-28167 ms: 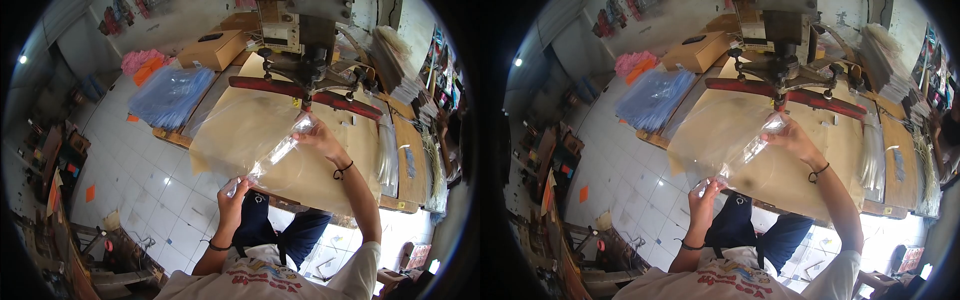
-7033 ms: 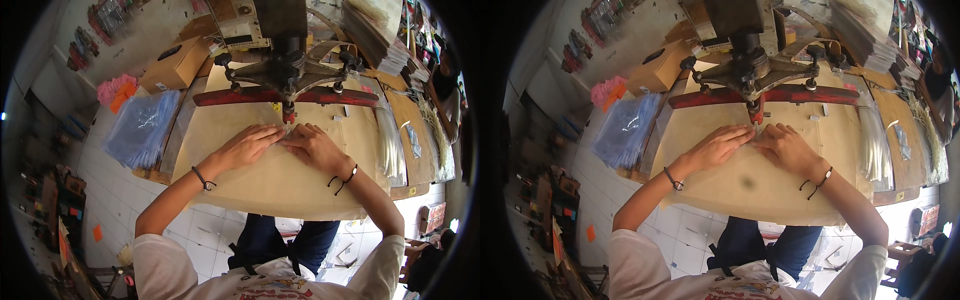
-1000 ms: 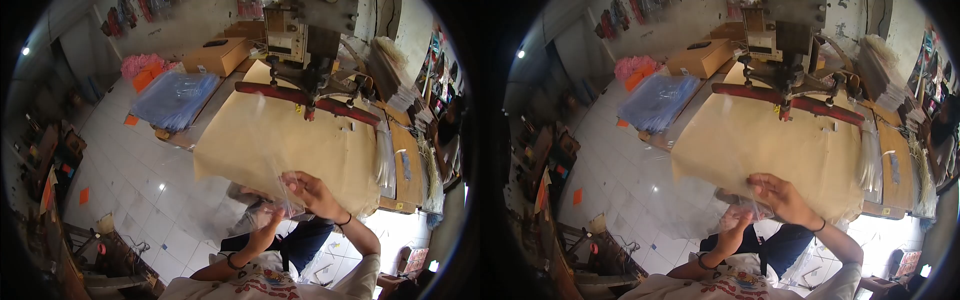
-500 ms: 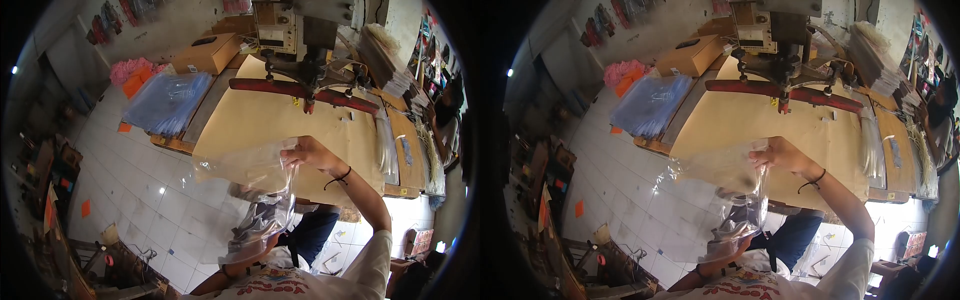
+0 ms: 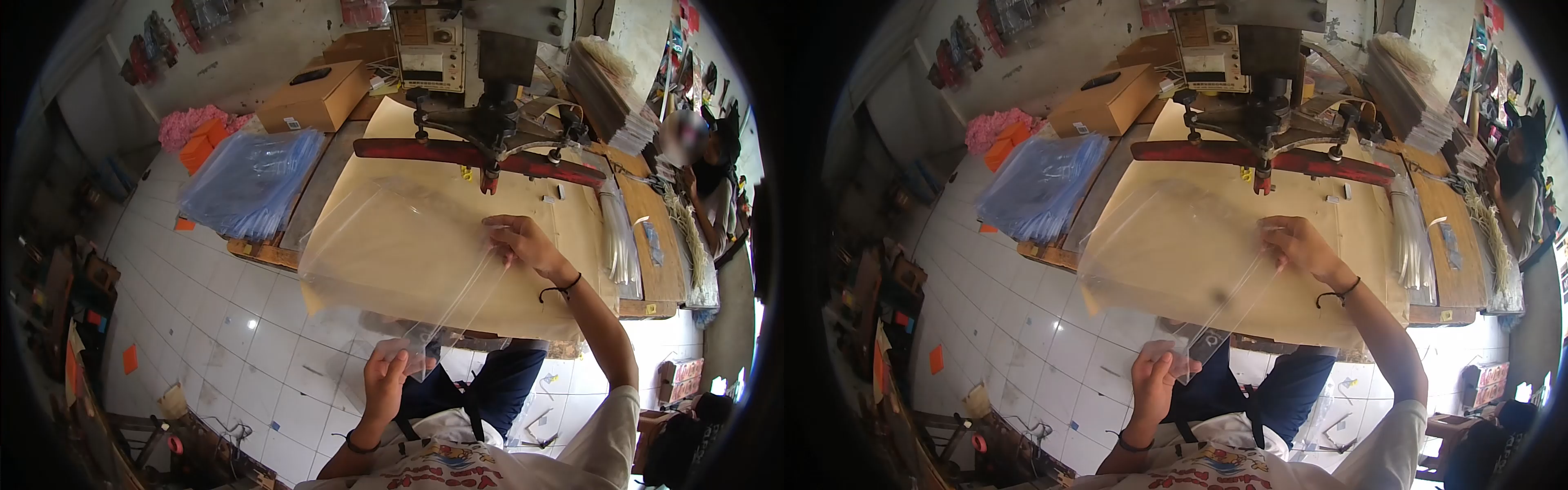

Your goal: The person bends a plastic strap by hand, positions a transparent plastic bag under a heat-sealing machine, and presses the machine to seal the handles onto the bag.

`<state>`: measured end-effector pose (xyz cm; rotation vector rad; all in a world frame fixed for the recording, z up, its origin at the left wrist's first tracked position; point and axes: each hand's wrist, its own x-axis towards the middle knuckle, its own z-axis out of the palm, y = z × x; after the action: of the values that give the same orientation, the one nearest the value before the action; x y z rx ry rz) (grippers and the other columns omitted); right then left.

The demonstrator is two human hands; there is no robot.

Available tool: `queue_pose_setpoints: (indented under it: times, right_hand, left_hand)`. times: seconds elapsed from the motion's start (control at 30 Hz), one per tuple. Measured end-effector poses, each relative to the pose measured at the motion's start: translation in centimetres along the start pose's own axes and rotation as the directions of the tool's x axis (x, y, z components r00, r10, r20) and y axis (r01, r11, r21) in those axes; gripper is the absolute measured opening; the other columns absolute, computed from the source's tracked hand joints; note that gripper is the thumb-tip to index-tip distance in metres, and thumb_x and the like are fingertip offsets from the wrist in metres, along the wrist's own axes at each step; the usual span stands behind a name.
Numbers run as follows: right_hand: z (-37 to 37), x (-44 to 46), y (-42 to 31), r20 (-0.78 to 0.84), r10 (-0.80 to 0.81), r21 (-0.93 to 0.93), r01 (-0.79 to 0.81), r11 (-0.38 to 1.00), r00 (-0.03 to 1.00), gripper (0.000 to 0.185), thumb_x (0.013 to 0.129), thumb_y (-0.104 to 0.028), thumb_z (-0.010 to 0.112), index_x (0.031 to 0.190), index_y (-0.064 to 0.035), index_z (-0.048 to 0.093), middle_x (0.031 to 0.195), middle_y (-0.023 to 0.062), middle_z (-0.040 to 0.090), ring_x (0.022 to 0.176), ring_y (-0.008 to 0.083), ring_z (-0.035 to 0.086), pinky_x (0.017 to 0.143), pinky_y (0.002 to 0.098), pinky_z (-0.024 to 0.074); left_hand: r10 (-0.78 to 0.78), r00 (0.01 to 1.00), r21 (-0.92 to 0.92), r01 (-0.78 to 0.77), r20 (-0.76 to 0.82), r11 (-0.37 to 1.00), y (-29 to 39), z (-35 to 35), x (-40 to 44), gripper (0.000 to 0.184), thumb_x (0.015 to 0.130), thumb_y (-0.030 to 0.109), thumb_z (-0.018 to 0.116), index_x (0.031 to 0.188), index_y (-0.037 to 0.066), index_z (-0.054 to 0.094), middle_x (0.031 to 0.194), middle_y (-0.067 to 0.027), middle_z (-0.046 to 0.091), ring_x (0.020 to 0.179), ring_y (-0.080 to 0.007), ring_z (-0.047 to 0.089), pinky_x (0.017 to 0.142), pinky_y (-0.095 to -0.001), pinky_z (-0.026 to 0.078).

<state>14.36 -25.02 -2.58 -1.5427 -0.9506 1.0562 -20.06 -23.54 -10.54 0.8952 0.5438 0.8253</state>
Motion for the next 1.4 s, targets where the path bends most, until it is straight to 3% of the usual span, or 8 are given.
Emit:
queue_pose_setpoints:
  times: [0.27,0.37,0.53,0.7,0.8,1.0,1.2,1.4]
  right_hand:
    - [-2.4,0.4,1.0,-0.212,-0.099,0.039,0.110,0.993,0.972,0.040,0.100,-0.014,0.055,0.132,0.0093,0.056,0.093,0.0134,0.069,0.059,0.0099,0.052,0.057,0.0261,0.0507]
    - [-2.6,-0.8,0.5,-0.255,-0.054,0.141,0.093,0.986,0.965,0.039,0.101,-0.013,0.053,0.134,0.0073,0.056,0.088,0.0059,0.063,0.059,0.0075,0.050,0.054,0.0242,0.0479]
    - [-5.7,-1.9,2.1,-0.205,0.009,0.141,0.020,0.990,0.979,0.038,0.102,-0.015,0.052,0.132,0.0069,0.055,0.096,0.0106,0.066,0.061,0.0087,0.053,0.055,0.0253,0.0499]
    - [-7.2,-2.2,1.6,-0.217,0.028,0.067,-0.014,0.998,0.976,0.035,0.102,-0.019,0.054,0.127,0.0038,0.058,0.098,0.0105,0.068,0.058,0.0094,0.052,0.052,0.0251,0.0468]
    - [-6.7,-1.1,1.0,-0.241,0.077,-0.060,-0.094,0.994,0.968,0.038,0.103,-0.021,0.053,0.130,0.0049,0.056,0.102,0.0135,0.071,0.086,0.0170,0.071,0.056,0.0265,0.0490]
    - [-6.2,0.1,0.7,-0.211,0.107,-0.050,-0.120,0.992,0.972,0.032,0.106,-0.023,0.048,0.122,0.0007,0.062,0.084,0.0073,0.068,0.057,0.0091,0.056,0.046,0.0243,0.0432]
    - [-8.0,0.2,0.0,-0.112,0.181,0.045,-0.177,0.983,0.977,0.035,0.106,-0.022,0.045,0.125,0.0022,0.062,0.080,0.0055,0.066,0.052,0.0086,0.054,0.045,0.0231,0.0480]
    - [-9.2,0.6,2.0,-0.284,0.059,0.069,-0.041,0.997,0.957,0.038,0.106,-0.026,0.048,0.129,0.0014,0.059,0.081,0.0043,0.067,0.050,0.0076,0.052,0.044,0.0217,0.0462]
  left_hand:
    - [0.073,0.994,0.184,-0.087,0.083,0.979,3.8,2.2,7.0,0.037,0.104,0.015,0.055,0.135,-0.004,0.049,0.108,-0.0176,0.068,0.084,-0.0267,0.074,0.080,-0.0412,0.062]
    - [0.049,0.991,0.294,-0.085,0.128,0.952,5.6,2.2,9.8,0.043,0.103,0.013,0.056,0.140,-0.006,0.044,0.103,-0.0176,0.070,0.082,-0.0256,0.074,0.076,-0.0391,0.062]
    - [-0.043,0.982,0.532,-0.061,0.182,0.844,7.8,2.6,13.9,0.067,0.100,0.010,0.060,0.154,-0.007,0.024,0.091,-0.0131,0.072,0.070,-0.0202,0.072,0.062,-0.0305,0.059]
    - [0.049,0.969,0.585,-0.187,0.243,0.789,7.2,4.0,20.3,0.059,0.099,0.007,0.061,0.150,-0.002,0.035,0.083,-0.0103,0.069,0.060,-0.0140,0.066,0.049,-0.0259,0.052]
    - [0.031,0.960,0.675,-0.219,0.279,0.704,8.2,4.2,23.0,0.046,0.098,0.005,0.060,0.142,0.000,0.048,0.080,-0.0084,0.068,0.058,-0.0108,0.062,0.046,-0.0246,0.049]
    - [-0.090,0.965,0.709,-0.116,0.247,0.695,9.5,2.2,23.5,0.034,0.097,0.007,0.061,0.128,-0.004,0.064,0.078,-0.0031,0.066,0.060,-0.0076,0.058,0.047,-0.0252,0.048]
    - [-0.165,0.947,0.675,-0.070,0.277,0.734,9.4,2.2,23.4,0.035,0.097,0.014,0.065,0.127,-0.004,0.065,0.083,-0.0047,0.069,0.056,-0.0064,0.056,0.046,-0.0235,0.047]
    - [-0.106,0.941,0.699,-0.161,0.322,0.697,8.1,4.0,26.7,0.039,0.098,0.023,0.068,0.129,0.000,0.065,0.082,-0.0024,0.066,0.056,-0.0060,0.053,0.046,-0.0220,0.044]
